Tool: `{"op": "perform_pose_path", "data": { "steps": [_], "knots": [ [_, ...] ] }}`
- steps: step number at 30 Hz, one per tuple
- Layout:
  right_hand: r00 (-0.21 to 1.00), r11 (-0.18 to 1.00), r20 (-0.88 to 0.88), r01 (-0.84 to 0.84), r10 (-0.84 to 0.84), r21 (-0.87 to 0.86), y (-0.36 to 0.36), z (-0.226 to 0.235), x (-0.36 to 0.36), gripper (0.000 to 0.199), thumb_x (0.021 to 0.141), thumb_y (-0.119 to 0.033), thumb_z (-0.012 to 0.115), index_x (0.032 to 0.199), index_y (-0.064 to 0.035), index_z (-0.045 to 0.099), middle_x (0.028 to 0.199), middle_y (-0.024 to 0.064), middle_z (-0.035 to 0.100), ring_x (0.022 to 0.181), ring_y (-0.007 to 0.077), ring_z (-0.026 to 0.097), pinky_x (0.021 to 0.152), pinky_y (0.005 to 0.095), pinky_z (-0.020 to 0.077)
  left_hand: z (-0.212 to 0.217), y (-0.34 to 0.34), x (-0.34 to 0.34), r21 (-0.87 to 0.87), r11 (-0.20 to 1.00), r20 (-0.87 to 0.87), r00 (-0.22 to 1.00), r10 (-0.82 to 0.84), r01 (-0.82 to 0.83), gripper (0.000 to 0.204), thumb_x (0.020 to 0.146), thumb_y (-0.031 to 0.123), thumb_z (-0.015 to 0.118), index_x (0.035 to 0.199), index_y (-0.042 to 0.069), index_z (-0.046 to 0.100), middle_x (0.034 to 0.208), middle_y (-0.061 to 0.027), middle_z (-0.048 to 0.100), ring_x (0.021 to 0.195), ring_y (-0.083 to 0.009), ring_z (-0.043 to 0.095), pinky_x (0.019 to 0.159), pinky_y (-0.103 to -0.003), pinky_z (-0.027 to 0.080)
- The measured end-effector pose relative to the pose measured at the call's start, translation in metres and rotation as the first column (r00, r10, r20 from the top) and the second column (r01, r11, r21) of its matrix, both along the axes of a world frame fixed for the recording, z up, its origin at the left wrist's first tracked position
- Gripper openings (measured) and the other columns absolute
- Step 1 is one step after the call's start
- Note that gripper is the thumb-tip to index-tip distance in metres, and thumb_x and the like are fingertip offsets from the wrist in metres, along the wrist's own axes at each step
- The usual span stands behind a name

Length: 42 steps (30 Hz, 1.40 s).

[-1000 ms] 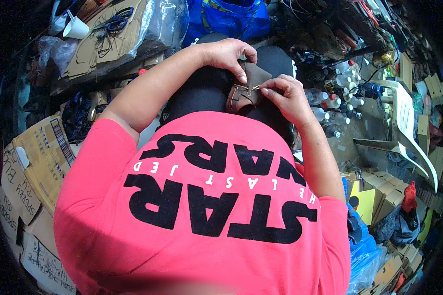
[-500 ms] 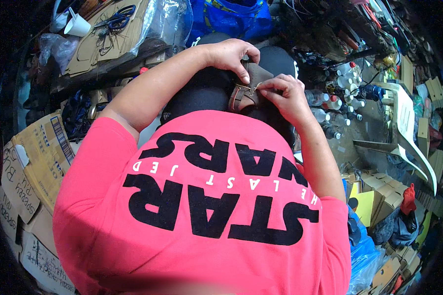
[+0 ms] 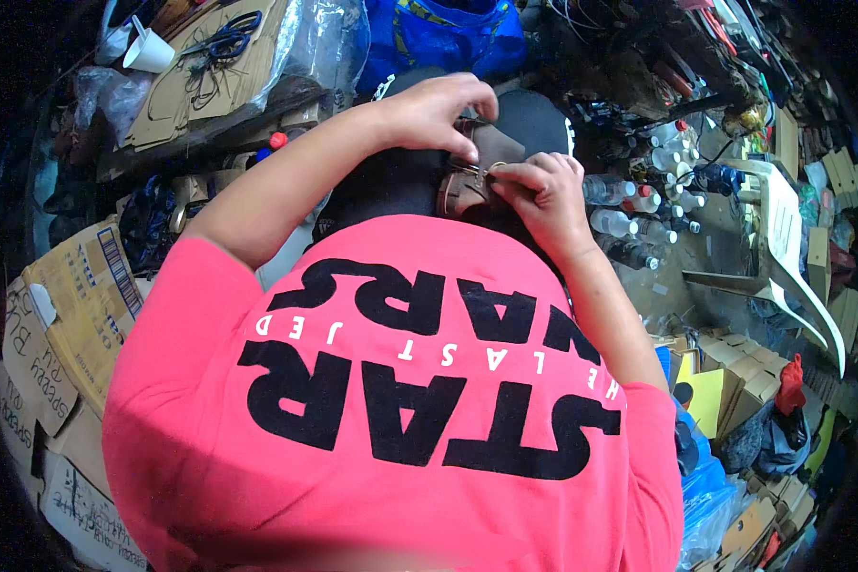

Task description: Hand-stitching and trimming a leather shoe upper component using a needle, thread, and scissors.

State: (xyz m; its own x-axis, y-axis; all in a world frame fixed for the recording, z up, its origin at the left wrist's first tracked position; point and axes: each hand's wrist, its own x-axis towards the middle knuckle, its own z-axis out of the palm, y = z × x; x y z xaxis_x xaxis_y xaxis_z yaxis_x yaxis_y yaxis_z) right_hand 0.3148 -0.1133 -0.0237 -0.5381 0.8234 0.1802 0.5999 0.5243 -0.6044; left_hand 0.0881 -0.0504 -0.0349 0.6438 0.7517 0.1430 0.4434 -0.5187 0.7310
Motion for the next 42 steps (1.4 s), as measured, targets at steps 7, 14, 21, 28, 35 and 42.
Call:
{"op": "perform_pose_path", "data": {
  "steps": [7, 14, 21, 28, 35, 42],
  "knots": [
    [0.993, 0.992, 0.109, -0.058, 0.046, 0.111, -0.012, 0.0, 0.002, 0.024, 0.075, -0.014, 0.068, 0.098, -0.0207, 0.07, 0.069, 0.0002, 0.047, 0.075, 0.0197, 0.05, 0.081, 0.0358, 0.0319, 0.011, -0.053, -0.028, -0.004, 0.959, 0.029, 0.959, 0.283, -0.283, 0.026, 0.074, -0.001, 0.061, 0.098, 0.009, 0.065, 0.092, -0.0113, 0.056, 0.088, -0.0256, 0.056, 0.086, -0.035, 0.042],
    [0.989, 0.991, 0.129, -0.059, 0.075, -0.119, 0.008, 0.002, 0.007, 0.04, 0.07, -0.001, 0.059, 0.099, -0.0264, 0.07, 0.073, -0.0039, 0.051, 0.08, 0.0169, 0.049, 0.08, 0.0344, 0.0302, 0.013, -0.064, -0.026, 0.331, 0.905, -0.013, 0.958, 0.288, -0.267, 0.014, 0.071, 0.014, 0.072, 0.082, 0.022, 0.072, 0.07, 0.0023, 0.054, 0.079, -0.0161, 0.051, 0.08, -0.034, 0.033],
    [0.997, 0.975, 0.05, -0.045, 0.057, -0.219, 0.017, -0.003, 0.004, 0.032, 0.071, -0.002, 0.061, 0.092, -0.0232, 0.072, 0.075, -0.0016, 0.053, 0.082, 0.0179, 0.05, 0.08, 0.0316, 0.0329, 0.007, -0.064, -0.024, 0.259, 0.932, -0.066, 0.958, 0.28, -0.255, 0.014, 0.071, 0.018, 0.072, 0.082, 0.025, 0.073, 0.071, 0.0027, 0.048, 0.081, -0.0172, 0.048, 0.079, -0.036, 0.031],
    [0.996, 0.972, 0.056, -0.061, 0.075, -0.227, 0.02, -0.004, 0.006, 0.029, 0.072, -0.004, 0.063, 0.093, -0.0231, 0.073, 0.074, -0.0019, 0.053, 0.079, 0.0174, 0.05, 0.076, 0.0305, 0.0357, 0.009, -0.065, -0.02, 0.333, 0.918, -0.096, 0.96, 0.261, -0.217, 0.014, 0.07, 0.018, 0.073, 0.082, 0.026, 0.073, 0.071, 0.0025, 0.048, 0.081, -0.0168, 0.048, 0.079, -0.036, 0.03],
    [0.992, 0.971, -0.006, -0.124, 0.126, -0.202, 0.021, -0.008, 0.009, 0.029, 0.072, 0.0, 0.065, 0.097, -0.0138, 0.072, 0.072, 0.0017, 0.053, 0.074, 0.0162, 0.049, 0.07, 0.0277, 0.0391, 0.001, -0.065, -0.026, 0.309, 0.937, -0.015, 0.984, 0.178, -0.165, 0.023, 0.07, 0.014, 0.071, 0.088, 0.028, 0.073, 0.074, 0.0054, 0.051, 0.085, -0.0144, 0.05, 0.083, -0.037, 0.029],
    [0.998, 0.962, -0.032, -0.058, 0.052, -0.266, 0.02, -0.014, 0.004, 0.022, 0.074, -0.011, 0.07, 0.093, -0.0214, 0.073, 0.071, -0.002, 0.056, 0.077, 0.0155, 0.049, 0.072, 0.0284, 0.037, -0.01, -0.058, -0.026, 0.169, 0.971, -0.025, 0.984, 0.178, -0.171, 0.022, 0.071, 0.012, 0.071, 0.088, 0.027, 0.073, 0.072, 0.007, 0.056, 0.083, -0.0133, 0.051, 0.085, -0.035, 0.026]
  ]
}}
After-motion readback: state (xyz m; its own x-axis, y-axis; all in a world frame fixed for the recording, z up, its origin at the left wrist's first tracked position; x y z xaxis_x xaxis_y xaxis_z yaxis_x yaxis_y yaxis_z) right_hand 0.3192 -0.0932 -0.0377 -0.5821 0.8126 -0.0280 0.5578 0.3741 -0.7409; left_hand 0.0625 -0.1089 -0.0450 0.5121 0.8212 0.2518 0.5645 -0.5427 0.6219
